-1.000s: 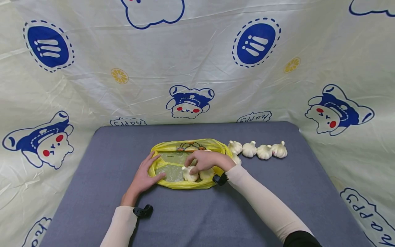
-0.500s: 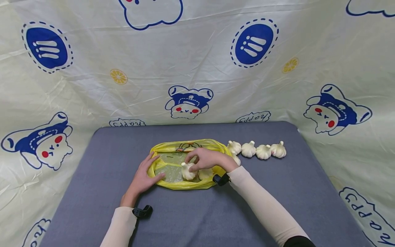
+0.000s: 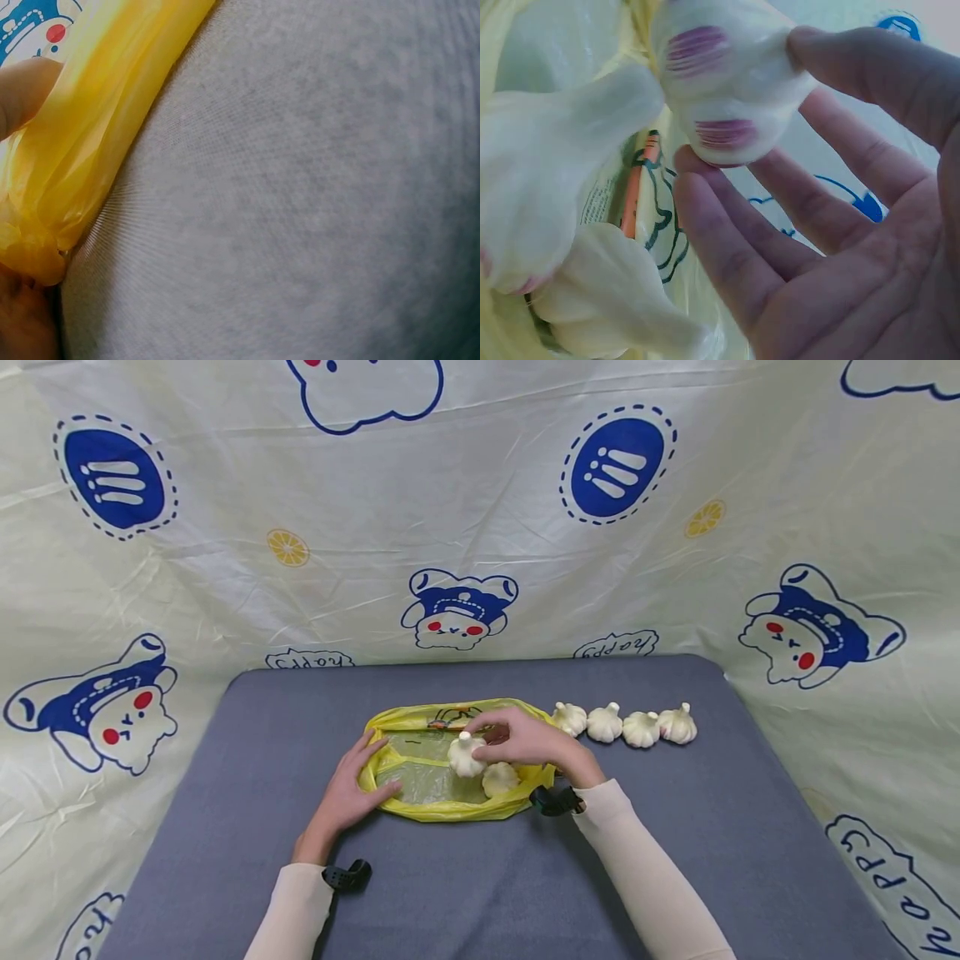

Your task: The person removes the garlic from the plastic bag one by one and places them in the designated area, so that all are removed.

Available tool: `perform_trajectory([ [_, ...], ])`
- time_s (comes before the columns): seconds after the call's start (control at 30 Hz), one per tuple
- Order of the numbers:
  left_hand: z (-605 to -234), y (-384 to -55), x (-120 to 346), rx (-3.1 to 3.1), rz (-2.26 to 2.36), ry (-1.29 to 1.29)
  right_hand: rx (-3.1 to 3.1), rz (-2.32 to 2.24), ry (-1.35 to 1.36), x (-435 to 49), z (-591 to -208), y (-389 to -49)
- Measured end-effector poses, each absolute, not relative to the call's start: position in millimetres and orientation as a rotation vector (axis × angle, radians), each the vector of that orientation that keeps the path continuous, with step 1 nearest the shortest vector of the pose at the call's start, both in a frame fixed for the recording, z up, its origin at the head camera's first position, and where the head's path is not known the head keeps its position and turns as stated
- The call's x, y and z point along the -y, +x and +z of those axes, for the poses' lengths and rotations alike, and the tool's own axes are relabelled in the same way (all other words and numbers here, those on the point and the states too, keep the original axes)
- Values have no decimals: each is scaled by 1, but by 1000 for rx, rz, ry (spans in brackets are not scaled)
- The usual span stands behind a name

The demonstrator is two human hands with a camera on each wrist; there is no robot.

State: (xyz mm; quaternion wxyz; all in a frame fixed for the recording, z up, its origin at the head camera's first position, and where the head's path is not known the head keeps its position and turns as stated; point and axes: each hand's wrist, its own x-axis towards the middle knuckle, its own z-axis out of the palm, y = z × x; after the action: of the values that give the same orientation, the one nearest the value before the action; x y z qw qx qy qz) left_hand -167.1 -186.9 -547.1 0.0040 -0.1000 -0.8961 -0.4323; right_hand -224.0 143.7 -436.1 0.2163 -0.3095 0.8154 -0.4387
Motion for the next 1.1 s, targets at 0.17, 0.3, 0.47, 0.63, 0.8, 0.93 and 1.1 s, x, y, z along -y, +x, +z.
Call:
perform_trajectory([
  [0.17,-547,-167,187,2808,-1362,-317,-2332,-1377,-736,-158,-436,-210],
  [0.3,-548,-167,188,2805,-1379,-320,-2383,-1476,-709,-171,-438,-201],
  [0.47,-546,-167,191,2786,-1412,-322,-2394,-1579,-683,-191,-440,-191],
  [0.63,-544,-166,189,2739,-1498,-262,-2430,-1622,-590,-213,-444,-183],
  [0.8,-546,-165,184,2659,-1523,-199,-2487,-1686,-518,-234,-449,-177],
  [0.93,-548,-165,180,2611,-1517,-190,-2564,-1697,-438,-246,-454,-173],
  [1.1,-548,-167,177,2609,-1532,-185,-2585,-1791,-388,-257,-462,-170],
])
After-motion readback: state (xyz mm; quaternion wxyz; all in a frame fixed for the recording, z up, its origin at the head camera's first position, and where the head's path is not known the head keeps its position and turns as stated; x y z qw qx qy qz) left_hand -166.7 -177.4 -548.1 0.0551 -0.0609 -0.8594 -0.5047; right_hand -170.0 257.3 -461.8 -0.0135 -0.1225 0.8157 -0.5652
